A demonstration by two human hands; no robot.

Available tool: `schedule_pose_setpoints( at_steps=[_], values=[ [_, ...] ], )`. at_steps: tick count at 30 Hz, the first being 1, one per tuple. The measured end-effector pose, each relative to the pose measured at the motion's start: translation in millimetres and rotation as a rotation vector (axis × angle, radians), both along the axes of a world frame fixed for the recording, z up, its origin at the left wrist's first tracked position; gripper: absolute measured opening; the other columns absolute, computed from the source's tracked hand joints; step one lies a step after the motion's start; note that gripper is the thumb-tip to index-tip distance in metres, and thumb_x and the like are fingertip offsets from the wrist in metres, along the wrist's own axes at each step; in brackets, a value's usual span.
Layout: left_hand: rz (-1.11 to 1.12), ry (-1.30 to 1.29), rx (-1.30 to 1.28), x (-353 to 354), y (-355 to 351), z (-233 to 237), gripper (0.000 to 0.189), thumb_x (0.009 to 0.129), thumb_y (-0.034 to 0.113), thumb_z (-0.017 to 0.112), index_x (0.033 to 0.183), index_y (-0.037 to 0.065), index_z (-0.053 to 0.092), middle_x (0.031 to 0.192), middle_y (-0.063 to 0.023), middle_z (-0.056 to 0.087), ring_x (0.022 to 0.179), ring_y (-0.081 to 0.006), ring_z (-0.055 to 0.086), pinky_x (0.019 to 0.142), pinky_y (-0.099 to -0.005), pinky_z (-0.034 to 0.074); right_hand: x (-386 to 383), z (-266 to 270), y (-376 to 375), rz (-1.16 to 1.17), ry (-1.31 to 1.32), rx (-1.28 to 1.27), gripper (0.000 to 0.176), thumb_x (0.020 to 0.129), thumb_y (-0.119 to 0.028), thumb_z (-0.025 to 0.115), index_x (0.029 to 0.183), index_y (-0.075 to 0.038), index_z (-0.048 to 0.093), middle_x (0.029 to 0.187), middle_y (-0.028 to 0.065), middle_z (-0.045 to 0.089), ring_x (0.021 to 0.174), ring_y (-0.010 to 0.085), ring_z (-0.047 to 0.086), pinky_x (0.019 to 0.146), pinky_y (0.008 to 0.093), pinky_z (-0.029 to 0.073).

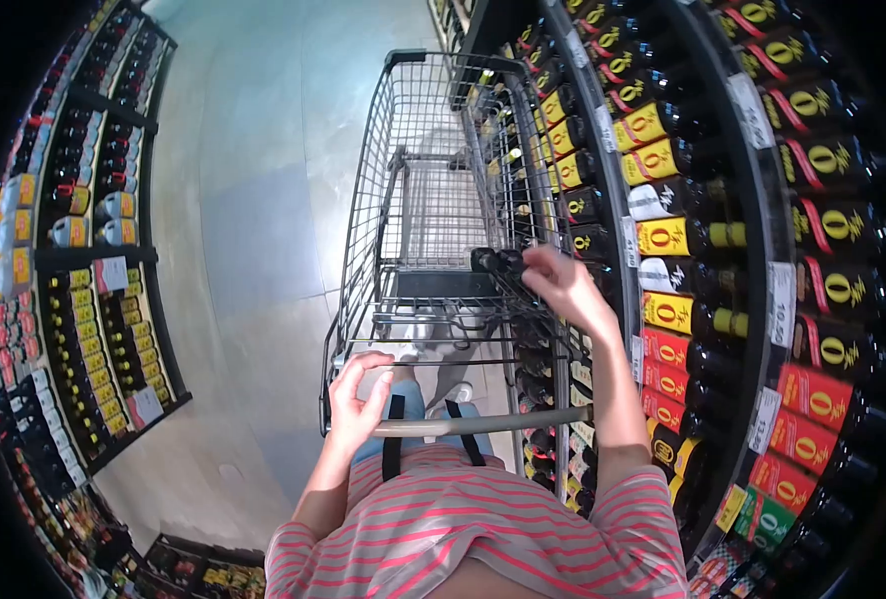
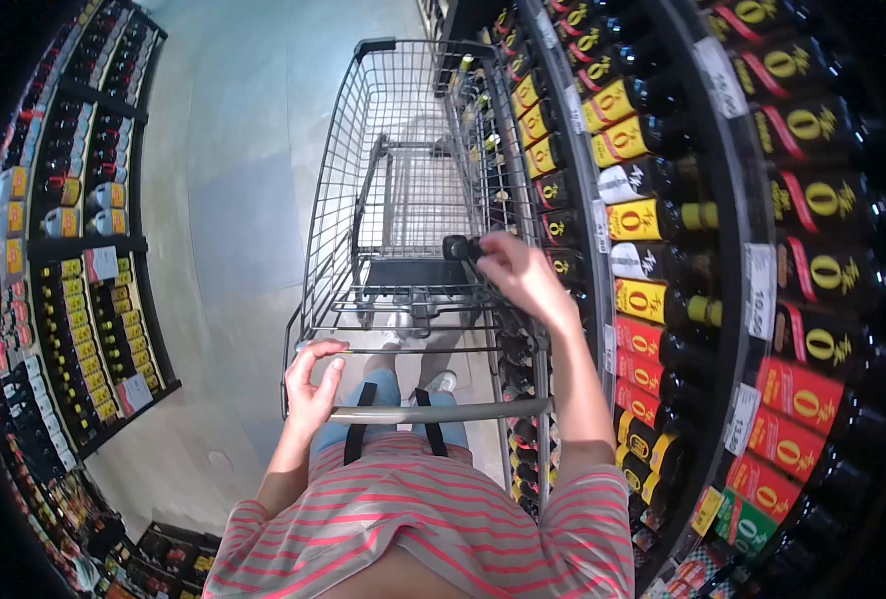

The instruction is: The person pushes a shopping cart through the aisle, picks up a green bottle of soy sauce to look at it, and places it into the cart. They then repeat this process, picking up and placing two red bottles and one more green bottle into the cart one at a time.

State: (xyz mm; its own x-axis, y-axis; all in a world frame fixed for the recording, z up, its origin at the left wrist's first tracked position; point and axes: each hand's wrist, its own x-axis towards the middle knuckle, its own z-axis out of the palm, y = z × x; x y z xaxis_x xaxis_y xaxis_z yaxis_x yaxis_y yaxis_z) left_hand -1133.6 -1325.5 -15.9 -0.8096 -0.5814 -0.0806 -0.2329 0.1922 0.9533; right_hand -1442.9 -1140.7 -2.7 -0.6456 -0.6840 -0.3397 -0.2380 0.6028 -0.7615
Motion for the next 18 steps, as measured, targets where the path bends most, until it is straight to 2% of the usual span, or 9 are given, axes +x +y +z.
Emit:
schedule_pose_setpoints(
  at_steps=[2, 5, 8, 13, 14, 15, 16, 18],
  values=[
    [-0.011, 0.031, -0.025, 0, 1, 0, 0.014, 0.089, 0.003, 0.065, 0.102, 0.000, 0.066, 0.102, -0.0127, 0.071, 0.099, -0.0250, 0.067, 0.091, -0.0357, 0.050, 29, 10, 29, -0.061, -0.086, -0.086, 0.035, 0.090, -0.019, 0.069, 0.118, 0.001, 0.061, 0.103, 0.0144, 0.071, 0.094, 0.0201, 0.070, 0.084, 0.0322, 0.055],
    [-0.065, 0.052, -0.209, -1, 9, 7, 0.015, 0.088, 0.002, 0.067, 0.103, 0.000, 0.067, 0.101, -0.0150, 0.070, 0.096, -0.0256, 0.068, 0.087, -0.0342, 0.052, 69, 23, 76, -0.092, -0.094, -0.190, 0.032, 0.093, -0.017, 0.068, 0.118, 0.000, 0.060, 0.102, 0.0115, 0.070, 0.093, 0.0168, 0.068, 0.082, 0.0303, 0.055],
    [-0.163, 0.132, -0.183, -10, 35, 28, 0.015, 0.088, 0.001, 0.067, 0.102, 0.000, 0.068, 0.101, -0.0149, 0.070, 0.096, -0.0249, 0.068, 0.086, -0.0333, 0.052, 108, 49, 120, -0.128, -0.094, -0.224, 0.033, 0.093, -0.017, 0.068, 0.120, 0.000, 0.060, 0.102, 0.0099, 0.069, 0.095, 0.0157, 0.068, 0.083, 0.0312, 0.055],
    [-0.422, 0.262, -0.166, -22, 99, 55, 0.015, 0.088, 0.002, 0.068, 0.103, 0.000, 0.067, 0.100, -0.0141, 0.069, 0.093, -0.0259, 0.068, 0.083, -0.0334, 0.052, 167, 83, 196, -0.291, -0.046, -0.228, 0.034, 0.093, -0.015, 0.068, 0.122, 0.001, 0.059, 0.106, 0.0117, 0.069, 0.099, 0.0162, 0.068, 0.086, 0.0313, 0.054],
    [-0.471, 0.224, -0.067, -20, 113, 59, 0.016, 0.088, 0.003, 0.068, 0.103, 0.000, 0.067, 0.100, -0.0142, 0.069, 0.093, -0.0262, 0.068, 0.083, -0.0339, 0.052, 180, 90, 212, -0.338, -0.042, -0.237, 0.035, 0.092, -0.014, 0.068, 0.122, 0.001, 0.059, 0.107, 0.0125, 0.069, 0.101, 0.0164, 0.068, 0.088, 0.0314, 0.054],
    [-0.521, 0.278, -0.111, -21, 127, 65, 0.016, 0.088, 0.003, 0.068, 0.103, 0.000, 0.067, 0.100, -0.0144, 0.070, 0.093, -0.0264, 0.068, 0.083, -0.0339, 0.053, 194, 89, 227, -0.377, -0.043, -0.403, 0.034, 0.092, -0.012, 0.068, 0.122, 0.001, 0.059, 0.111, 0.0140, 0.068, 0.101, 0.0176, 0.069, 0.088, 0.0318, 0.054],
    [-0.587, 0.340, -0.146, -24, 144, 70, 0.016, 0.087, 0.003, 0.069, 0.103, 0.000, 0.067, 0.100, -0.0145, 0.070, 0.093, -0.0267, 0.068, 0.083, -0.0340, 0.053, 205, 99, 242, -0.392, -0.077, -0.412, 0.033, 0.095, -0.011, 0.065, 0.125, 0.000, 0.058, 0.118, 0.0107, 0.067, 0.105, 0.0184, 0.067, 0.092, 0.0320, 0.053],
    [-0.703, 0.401, -0.175, -26, 173, 76, 0.015, 0.087, 0.003, 0.069, 0.101, 0.000, 0.068, 0.101, -0.0149, 0.070, 0.094, -0.0277, 0.068, 0.085, -0.0347, 0.052, 227, 100, 270, -0.430, -0.048, -0.474, 0.032, 0.097, -0.014, 0.064, 0.125, 0.000, 0.058, 0.118, 0.0101, 0.067, 0.108, 0.0178, 0.066, 0.094, 0.0325, 0.052]
  ],
)
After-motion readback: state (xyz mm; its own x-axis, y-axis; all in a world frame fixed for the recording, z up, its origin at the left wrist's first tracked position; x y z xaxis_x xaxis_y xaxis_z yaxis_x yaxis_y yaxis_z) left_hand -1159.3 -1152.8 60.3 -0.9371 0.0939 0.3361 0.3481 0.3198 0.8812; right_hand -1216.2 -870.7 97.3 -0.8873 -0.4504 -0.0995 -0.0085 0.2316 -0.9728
